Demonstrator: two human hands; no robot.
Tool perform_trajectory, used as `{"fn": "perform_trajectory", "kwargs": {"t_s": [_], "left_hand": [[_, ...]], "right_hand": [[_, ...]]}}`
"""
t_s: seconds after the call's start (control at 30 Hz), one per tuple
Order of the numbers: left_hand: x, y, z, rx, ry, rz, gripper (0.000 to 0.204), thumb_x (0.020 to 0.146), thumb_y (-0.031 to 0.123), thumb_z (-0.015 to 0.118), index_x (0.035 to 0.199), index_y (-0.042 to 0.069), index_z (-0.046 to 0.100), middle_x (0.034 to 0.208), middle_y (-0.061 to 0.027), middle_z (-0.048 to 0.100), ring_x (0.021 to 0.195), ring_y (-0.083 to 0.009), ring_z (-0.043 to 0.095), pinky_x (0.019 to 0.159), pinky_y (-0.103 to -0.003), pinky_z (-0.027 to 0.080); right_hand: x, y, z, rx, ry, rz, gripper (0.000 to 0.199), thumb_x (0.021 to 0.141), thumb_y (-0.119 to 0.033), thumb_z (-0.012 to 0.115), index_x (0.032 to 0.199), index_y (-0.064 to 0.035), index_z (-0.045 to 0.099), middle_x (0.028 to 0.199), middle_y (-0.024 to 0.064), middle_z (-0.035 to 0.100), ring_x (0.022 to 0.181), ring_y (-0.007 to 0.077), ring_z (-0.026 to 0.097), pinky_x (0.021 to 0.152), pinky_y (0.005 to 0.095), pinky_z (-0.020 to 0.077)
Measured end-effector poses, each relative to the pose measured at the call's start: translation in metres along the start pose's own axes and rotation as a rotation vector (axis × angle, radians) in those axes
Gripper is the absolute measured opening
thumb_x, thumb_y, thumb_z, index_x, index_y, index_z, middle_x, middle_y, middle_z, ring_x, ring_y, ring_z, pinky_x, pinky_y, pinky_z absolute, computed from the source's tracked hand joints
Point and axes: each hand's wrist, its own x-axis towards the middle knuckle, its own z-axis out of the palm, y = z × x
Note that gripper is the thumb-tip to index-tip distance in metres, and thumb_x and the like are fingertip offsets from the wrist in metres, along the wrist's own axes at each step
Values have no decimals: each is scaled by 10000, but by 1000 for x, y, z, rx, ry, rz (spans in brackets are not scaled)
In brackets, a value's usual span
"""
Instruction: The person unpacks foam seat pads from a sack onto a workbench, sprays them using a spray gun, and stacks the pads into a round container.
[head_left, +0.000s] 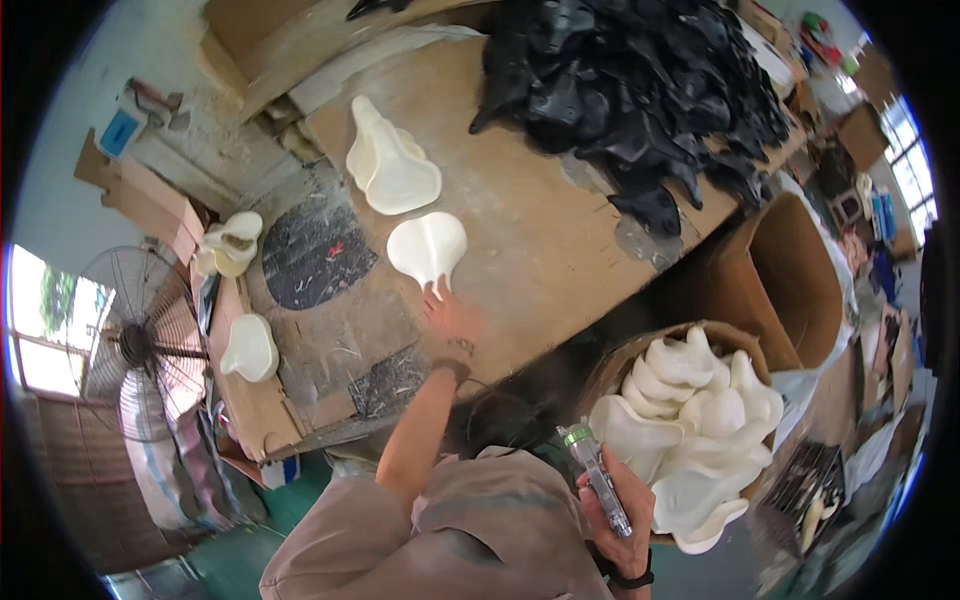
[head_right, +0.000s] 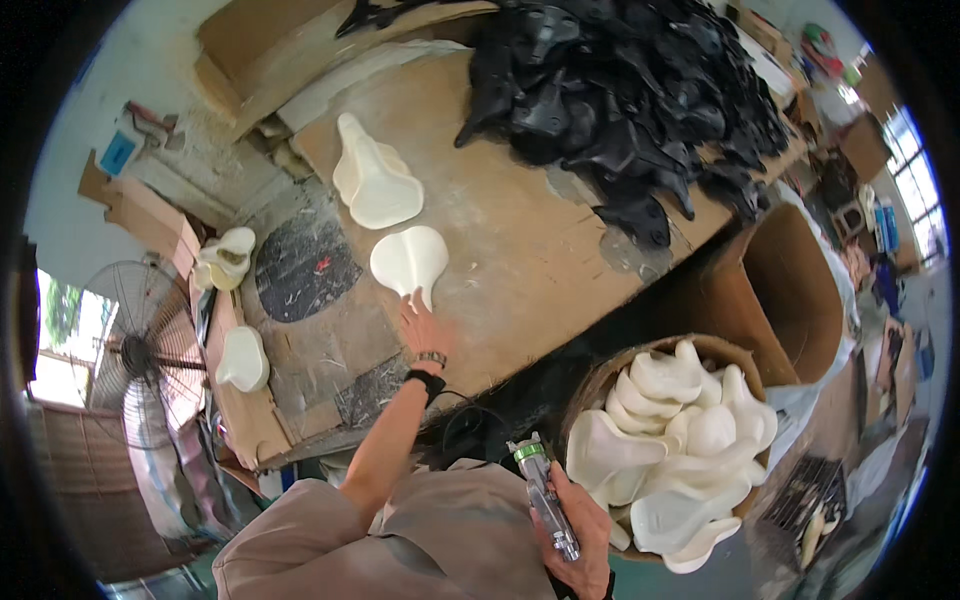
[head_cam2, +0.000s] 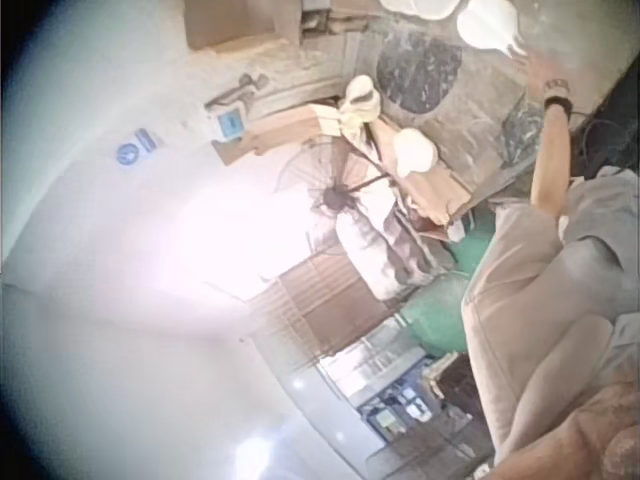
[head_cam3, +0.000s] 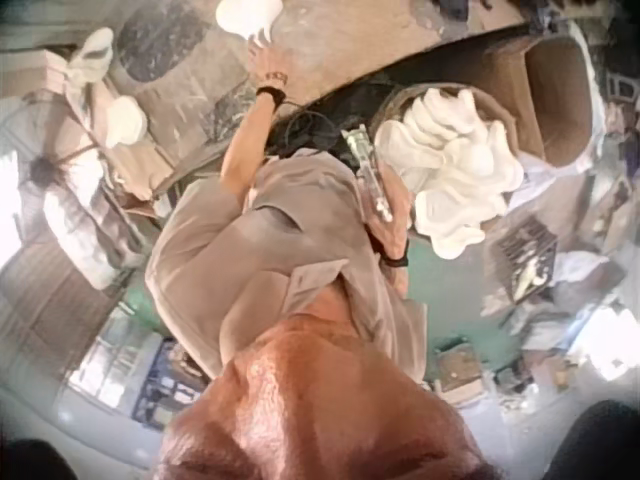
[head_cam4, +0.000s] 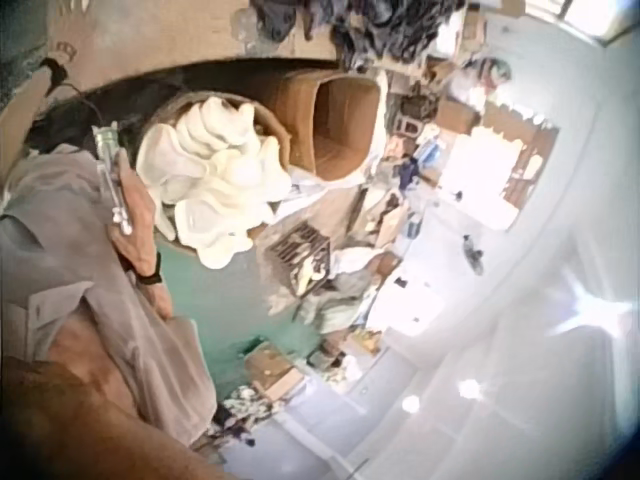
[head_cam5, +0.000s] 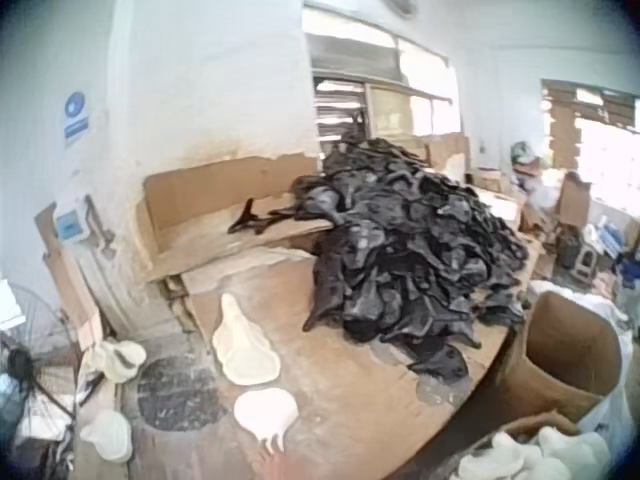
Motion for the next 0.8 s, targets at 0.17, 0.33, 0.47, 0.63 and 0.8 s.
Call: {"fn": "perform_trajectory", "kwargs": {"t_s": [0.17, 0.33, 0.47, 0.63, 0.8], "left_hand": [[44, -76, 42, -47, -183, -227, 730, 710, 128, 763, 1384, 138, 483, 1247, -208, 485, 1160, -412, 504, 991, -480, 443], [152, -25, -53, -100, -64, -88, 546, 765, 261, 740, 1269, 97, 606, 1131, -228, 587, 1087, -412, 586, 915, -496, 499], [292, -24, -45, -94, -73, -110, 571, 820, 362, 708, 1305, 88, 582, 1142, -272, 643, 1090, -420, 636, 896, -495, 536], [364, -112, 23, -160, -120, -40, 542, 837, 443, 714, 1229, 73, 664, 1256, -244, 650, 1088, -409, 644, 946, -478, 516], [303, -149, 53, -157, -67, 136, 312, 822, 125, 697, 1130, 155, 739, 1221, -164, 576, 1117, -358, 597, 975, -437, 495]], "right_hand": [[31, -22, 27, 6, -97, 45, 516, 870, 2, 672, 1369, 63, 559, 908, 126, 718, 809, 203, 690, 785, 314, 546], [48, -33, 45, -94, -87, 50, 561, 830, 32, 697, 1375, 46, 566, 905, 122, 718, 814, 194, 691, 777, 305, 547], [70, -51, 58, -179, -96, -29, 596, 787, 59, 714, 1367, 7, 587, 886, 127, 721, 794, 219, 707, 752, 304, 547], [80, -56, 70, -294, -94, -80, 624, 760, 65, 735, 1361, -14, 588, 901, 163, 715, 797, 281, 714, 724, 331, 553], [102, -66, 85, -213, -196, -80, 608, 768, 56, 749, 1352, 23, 583, 969, 187, 706, 836, 308, 703, 749, 337, 551]]}}
